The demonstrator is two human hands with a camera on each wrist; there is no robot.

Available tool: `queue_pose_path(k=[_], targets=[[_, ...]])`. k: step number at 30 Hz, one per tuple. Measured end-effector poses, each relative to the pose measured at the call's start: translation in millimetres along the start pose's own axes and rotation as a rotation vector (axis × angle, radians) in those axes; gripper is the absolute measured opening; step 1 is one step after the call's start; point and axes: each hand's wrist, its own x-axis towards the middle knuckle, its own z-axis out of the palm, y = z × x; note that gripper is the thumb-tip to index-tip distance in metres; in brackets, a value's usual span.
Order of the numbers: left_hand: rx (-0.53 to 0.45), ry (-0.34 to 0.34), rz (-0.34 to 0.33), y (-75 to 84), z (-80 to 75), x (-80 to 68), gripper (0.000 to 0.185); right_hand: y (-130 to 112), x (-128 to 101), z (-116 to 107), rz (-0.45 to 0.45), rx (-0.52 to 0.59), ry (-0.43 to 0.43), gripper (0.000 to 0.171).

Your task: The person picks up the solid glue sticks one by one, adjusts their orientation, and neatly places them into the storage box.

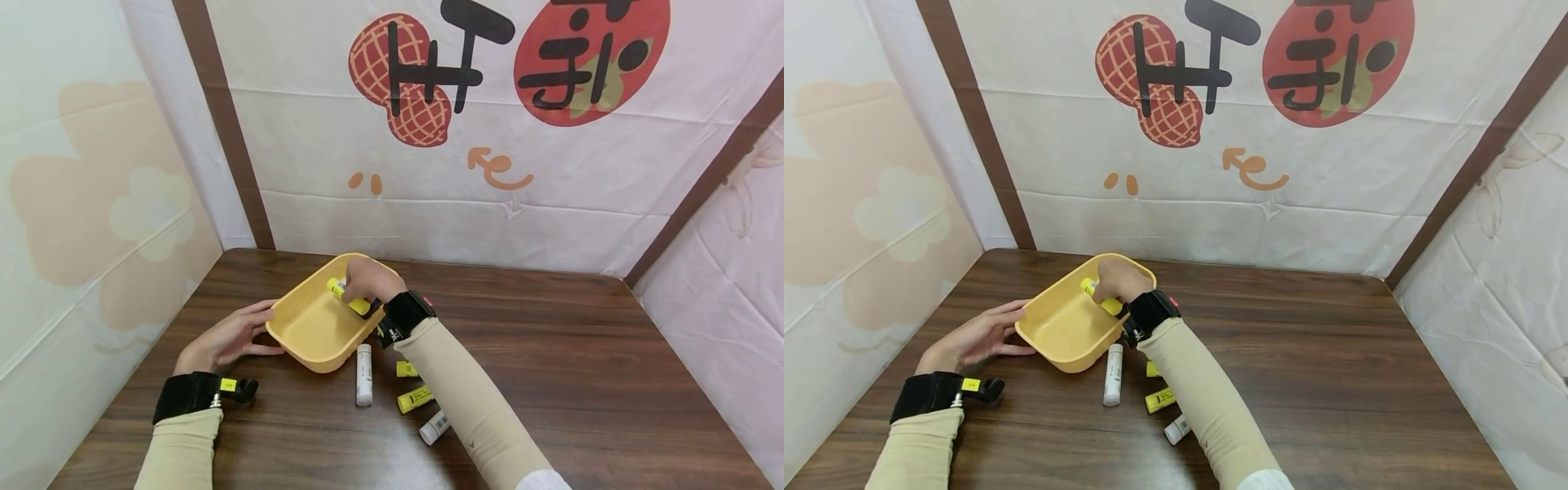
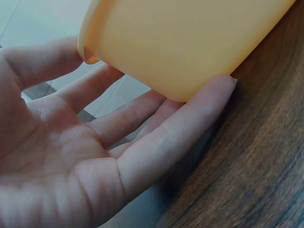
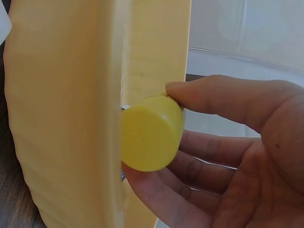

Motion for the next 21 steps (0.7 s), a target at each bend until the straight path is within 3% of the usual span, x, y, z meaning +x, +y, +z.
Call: queue_pose_path(k=[13,21], targets=[[-0.003,-0.001,-0.004,-0.7,2.0,0.1,0.061,-1.7,0.5,-1.7,0.053,-0.003,-0.011,0.044],[0.001,0.01,-0.005,0.8,0.5,0.1,0.065,-6.9,1.6,-7.5,0.089,-0.017,-0.022,0.032]])
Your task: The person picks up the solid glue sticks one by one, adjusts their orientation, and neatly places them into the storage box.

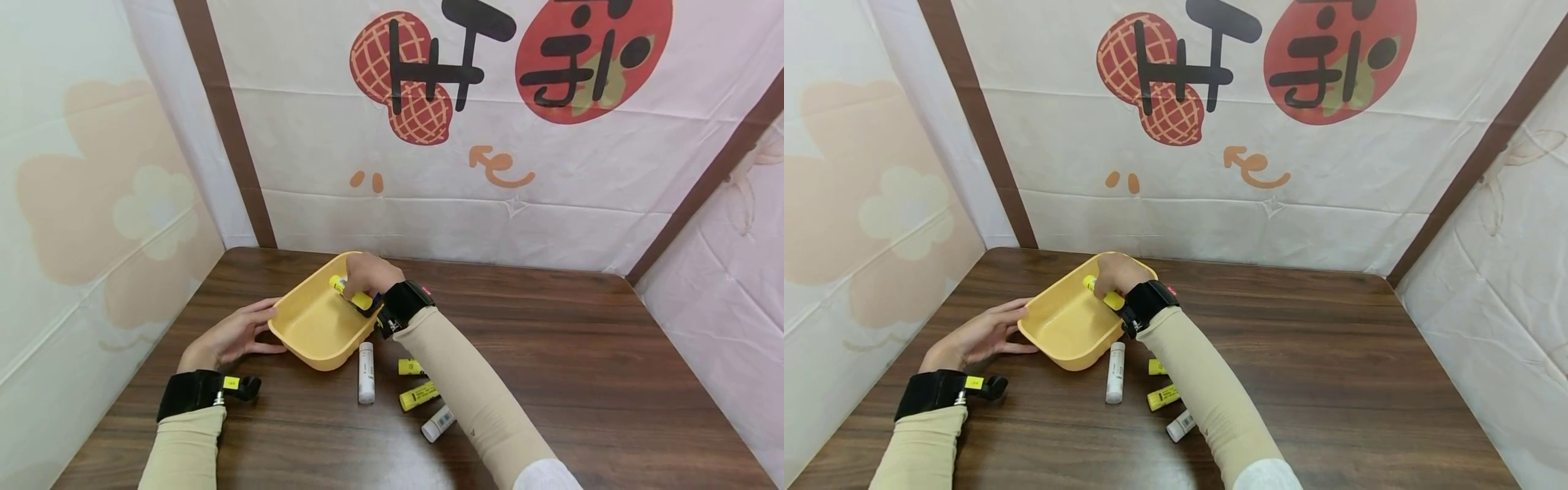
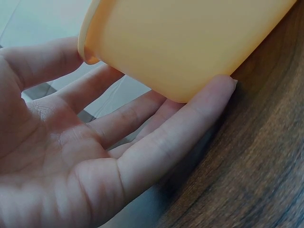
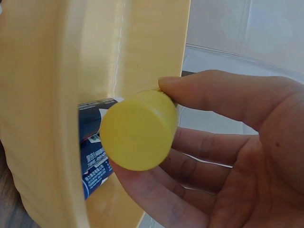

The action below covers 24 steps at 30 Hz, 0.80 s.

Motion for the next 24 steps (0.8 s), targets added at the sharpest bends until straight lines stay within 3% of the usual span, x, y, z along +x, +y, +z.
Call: queue_pose_path(k=[6,24], targets=[[-0.002,-0.002,0.0,-0.6,-0.5,0.8,0.065,-5.1,1.3,-3.0,0.013,-0.006,-0.01,0.036],[0.002,-0.006,0.006,0.3,-0.2,1.2,0.066,-10.1,9.0,-3.0,0.045,-0.012,-0.054,0.009]])
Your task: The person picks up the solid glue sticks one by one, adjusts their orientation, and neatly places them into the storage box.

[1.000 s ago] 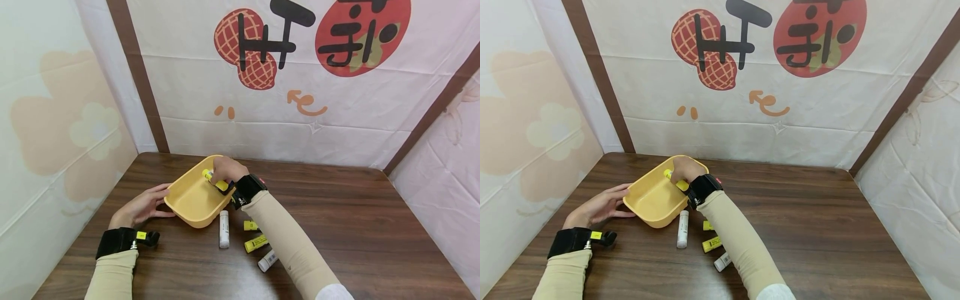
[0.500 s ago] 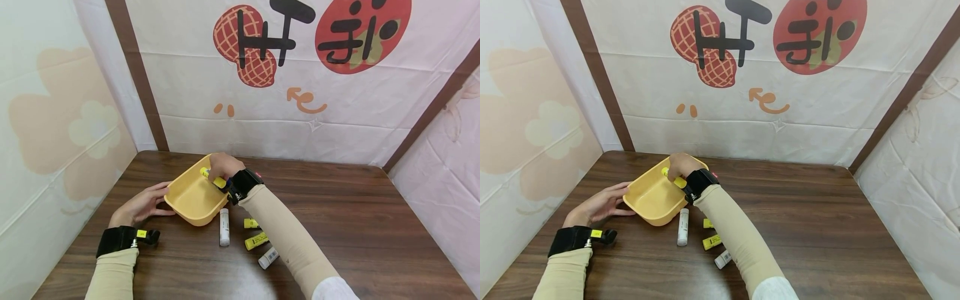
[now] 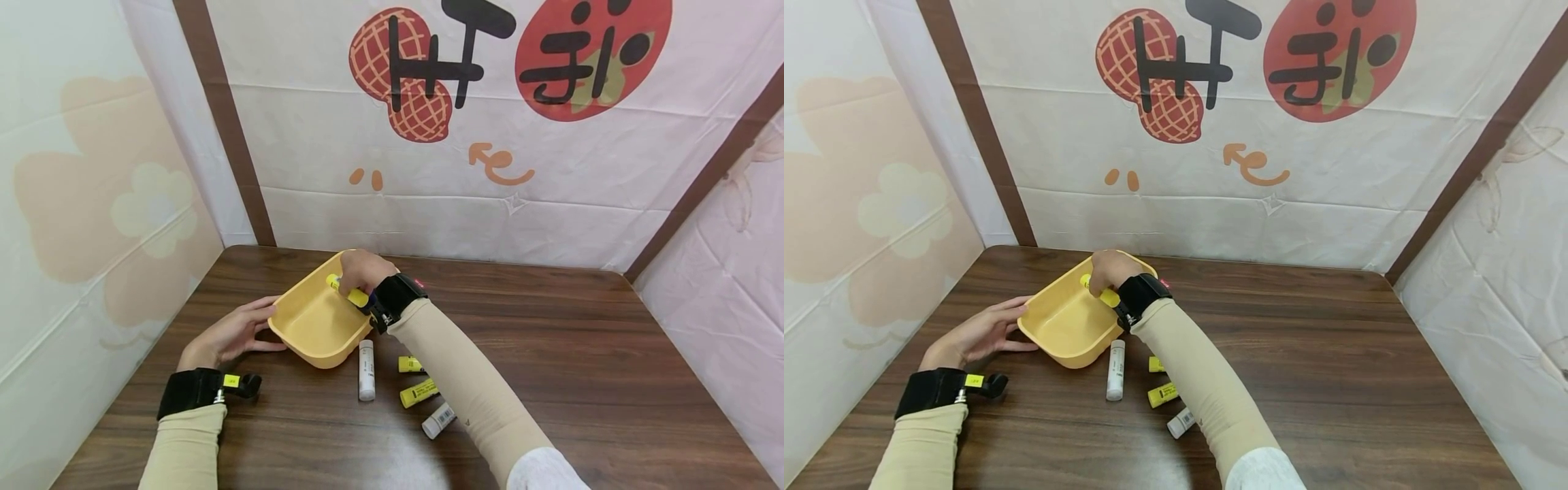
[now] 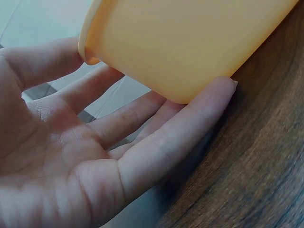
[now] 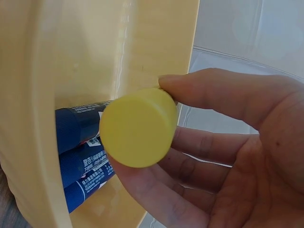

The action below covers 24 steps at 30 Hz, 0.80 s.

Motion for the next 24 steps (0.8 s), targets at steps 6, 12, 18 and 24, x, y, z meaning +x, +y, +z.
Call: queue_pose_path(k=[6,12,18,24], targets=[[-0.004,0.002,-0.006,-0.2,-0.1,0.9,0.066,-4.3,1.7,-0.4,0.012,-0.035,-0.025,0.01],[-0.005,0.008,-0.013,0.1,0.5,0.7,0.066,-6.3,3.1,1.0,0.017,-0.026,-0.022,0.007],[-0.01,-0.001,-0.008,-0.5,0.6,0.2,0.066,-7.7,4.1,0.6,0.027,-0.02,-0.026,0.012],[-0.01,-0.011,-0.003,1.8,1.0,-0.8,0.067,-7.5,5.3,-1.5,0.056,-0.022,-0.038,0.014]])
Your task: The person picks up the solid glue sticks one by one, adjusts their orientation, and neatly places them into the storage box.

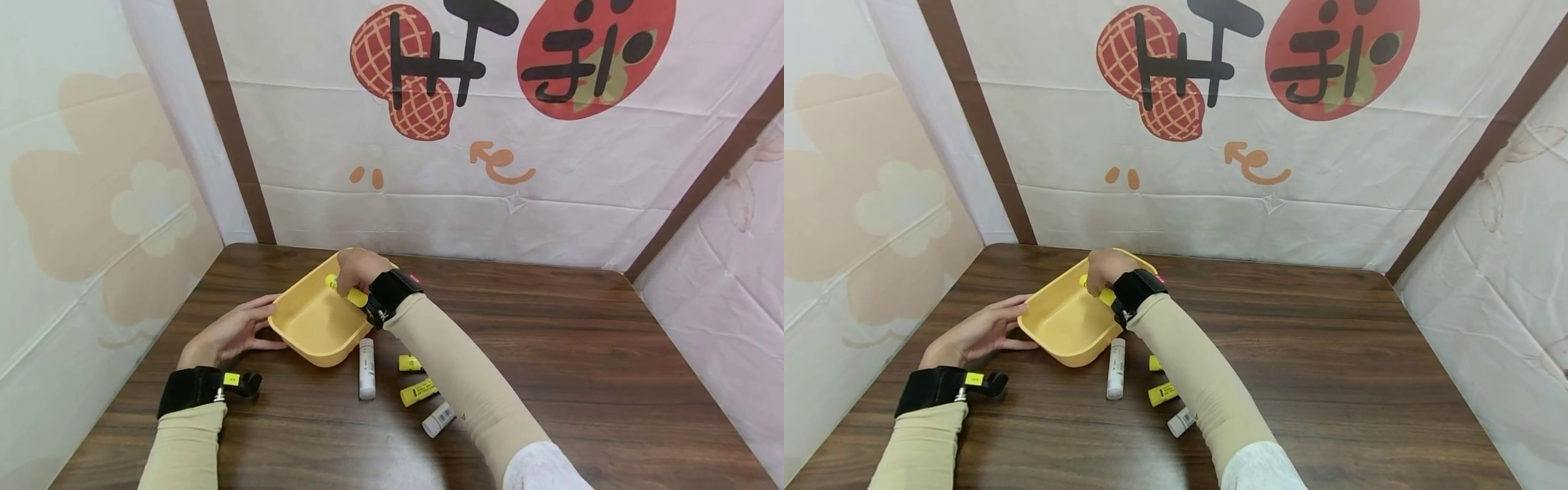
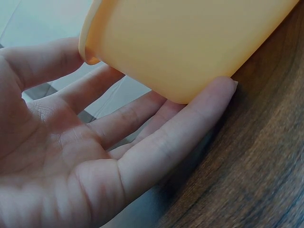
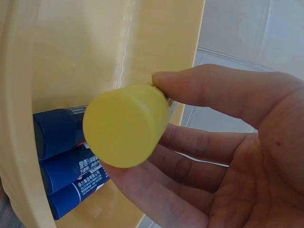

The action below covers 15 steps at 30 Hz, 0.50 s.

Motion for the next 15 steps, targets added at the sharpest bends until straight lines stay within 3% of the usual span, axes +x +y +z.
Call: queue_pose_path(k=[15], targets=[[-0.002,-0.011,0.004,-0.2,-0.4,0.7,0.067,-0.4,3.2,1.5,0.018,-0.026,-0.003,0.015]])
